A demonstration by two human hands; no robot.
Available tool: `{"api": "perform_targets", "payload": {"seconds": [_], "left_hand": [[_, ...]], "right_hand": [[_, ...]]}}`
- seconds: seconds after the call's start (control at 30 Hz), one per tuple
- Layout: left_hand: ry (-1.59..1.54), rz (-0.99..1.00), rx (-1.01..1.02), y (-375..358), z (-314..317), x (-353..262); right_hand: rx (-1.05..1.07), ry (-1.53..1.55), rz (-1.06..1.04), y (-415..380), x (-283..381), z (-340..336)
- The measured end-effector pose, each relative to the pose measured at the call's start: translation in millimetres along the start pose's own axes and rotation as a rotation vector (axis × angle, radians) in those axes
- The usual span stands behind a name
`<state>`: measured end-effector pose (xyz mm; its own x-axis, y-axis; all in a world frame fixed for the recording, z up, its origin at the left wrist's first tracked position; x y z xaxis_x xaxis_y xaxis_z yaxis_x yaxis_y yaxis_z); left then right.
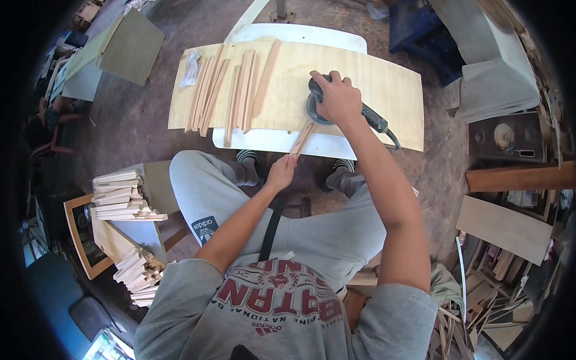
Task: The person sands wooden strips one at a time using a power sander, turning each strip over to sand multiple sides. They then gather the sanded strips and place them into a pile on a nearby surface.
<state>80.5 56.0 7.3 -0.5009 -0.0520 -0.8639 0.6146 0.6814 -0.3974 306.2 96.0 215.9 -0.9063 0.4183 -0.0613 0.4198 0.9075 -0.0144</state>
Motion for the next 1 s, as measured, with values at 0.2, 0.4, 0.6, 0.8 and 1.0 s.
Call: {"api": "perform_targets", "payload": {"seconds": [0.2, 0.4, 0.6, 0.8, 1.0], "left_hand": [[-0.003, -0.04, -0.007, -2, -3, -2], [0.005, -0.017, 0.0, 0, -3, -1], [-0.021, -0.034, 0.011, 3, 1, 2], [0.001, -0.039, 0.024, -2, -3, -1], [-0.003, -0.026, -0.015, 3, -1, -3]], "right_hand": [[0.055, -0.016, -0.116, -26, 33, 2], [-0.021, -0.032, -0.01, -2, 5, 2], [0.033, -0.063, -0.135, -22, 30, -1], [-0.014, -0.065, -0.019, 6, 6, 4], [0.021, -0.017, -0.104, -33, 46, -1]]}}
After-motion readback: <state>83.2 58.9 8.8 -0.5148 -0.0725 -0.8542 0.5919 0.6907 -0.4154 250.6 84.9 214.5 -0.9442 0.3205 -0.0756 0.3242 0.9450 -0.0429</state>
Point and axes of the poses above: each hand's wrist, its own y-axis towards the middle knuckle, its own z-axis out of the palm, x = y × z, the point moved 8 cm from there along y, towards the middle knuckle, and after that the axes turned 9 degrees about -y, right-handed, at the moved point
